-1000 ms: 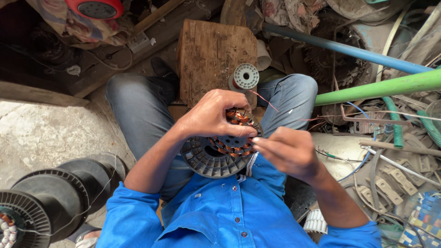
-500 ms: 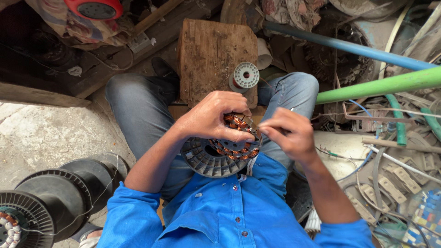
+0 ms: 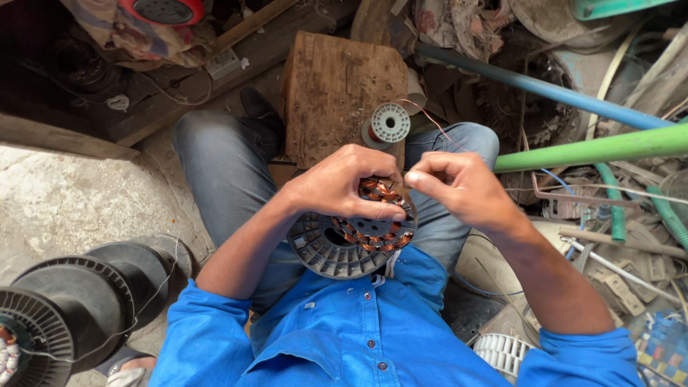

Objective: The person sits on the floor and winds copper wire by hand around a circular motor stator component. They repeatedly wrap the wire into the slots, adjust the coil, and pull more wire from a nearby spool to continue the winding process.

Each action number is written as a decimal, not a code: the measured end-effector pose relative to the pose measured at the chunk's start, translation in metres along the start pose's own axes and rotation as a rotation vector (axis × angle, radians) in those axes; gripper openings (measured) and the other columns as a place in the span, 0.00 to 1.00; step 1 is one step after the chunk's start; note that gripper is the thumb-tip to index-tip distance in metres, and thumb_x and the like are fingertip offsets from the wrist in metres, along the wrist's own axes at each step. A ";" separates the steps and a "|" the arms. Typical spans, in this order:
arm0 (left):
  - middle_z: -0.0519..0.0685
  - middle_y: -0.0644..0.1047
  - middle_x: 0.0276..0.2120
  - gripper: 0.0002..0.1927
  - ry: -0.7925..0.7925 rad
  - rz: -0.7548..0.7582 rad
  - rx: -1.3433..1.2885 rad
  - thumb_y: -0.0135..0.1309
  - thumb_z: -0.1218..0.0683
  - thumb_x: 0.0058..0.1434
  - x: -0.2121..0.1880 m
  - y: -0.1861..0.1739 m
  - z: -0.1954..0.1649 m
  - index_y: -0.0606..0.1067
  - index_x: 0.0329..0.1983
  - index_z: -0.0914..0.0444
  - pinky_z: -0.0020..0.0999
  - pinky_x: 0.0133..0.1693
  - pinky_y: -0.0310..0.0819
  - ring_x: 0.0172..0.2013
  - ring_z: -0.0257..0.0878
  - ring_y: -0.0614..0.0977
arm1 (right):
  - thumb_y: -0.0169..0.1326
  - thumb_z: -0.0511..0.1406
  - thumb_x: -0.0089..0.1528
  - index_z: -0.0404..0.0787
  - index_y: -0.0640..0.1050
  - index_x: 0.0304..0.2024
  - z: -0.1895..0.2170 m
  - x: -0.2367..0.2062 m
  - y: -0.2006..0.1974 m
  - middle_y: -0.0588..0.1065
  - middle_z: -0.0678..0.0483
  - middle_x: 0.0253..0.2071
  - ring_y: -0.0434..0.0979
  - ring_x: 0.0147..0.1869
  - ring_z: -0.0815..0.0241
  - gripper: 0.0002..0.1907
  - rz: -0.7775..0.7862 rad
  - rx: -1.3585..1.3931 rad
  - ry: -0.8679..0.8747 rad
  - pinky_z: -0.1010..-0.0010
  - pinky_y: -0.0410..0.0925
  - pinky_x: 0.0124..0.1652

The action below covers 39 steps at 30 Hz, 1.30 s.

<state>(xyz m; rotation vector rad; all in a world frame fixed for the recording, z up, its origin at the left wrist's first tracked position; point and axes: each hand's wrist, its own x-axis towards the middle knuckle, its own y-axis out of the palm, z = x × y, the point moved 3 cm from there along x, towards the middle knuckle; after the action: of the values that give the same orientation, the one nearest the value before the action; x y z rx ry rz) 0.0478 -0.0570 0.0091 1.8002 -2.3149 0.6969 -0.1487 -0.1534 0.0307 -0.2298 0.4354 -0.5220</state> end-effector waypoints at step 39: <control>0.49 0.78 0.30 0.21 -0.054 -0.130 0.140 0.65 0.41 0.57 0.002 0.002 0.000 0.79 0.36 0.63 0.39 0.34 0.73 0.33 0.44 0.82 | 0.65 0.24 0.57 0.34 0.82 0.40 0.033 -0.060 0.036 0.76 0.53 0.29 0.76 0.28 0.67 0.09 -0.340 -0.508 -0.526 0.75 0.67 0.27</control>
<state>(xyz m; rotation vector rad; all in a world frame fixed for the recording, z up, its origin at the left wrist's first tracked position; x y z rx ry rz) 0.0456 -0.0583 0.0090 2.0330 -2.2068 0.8180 -0.1653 -0.0884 0.0690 -0.9190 0.0016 -0.6507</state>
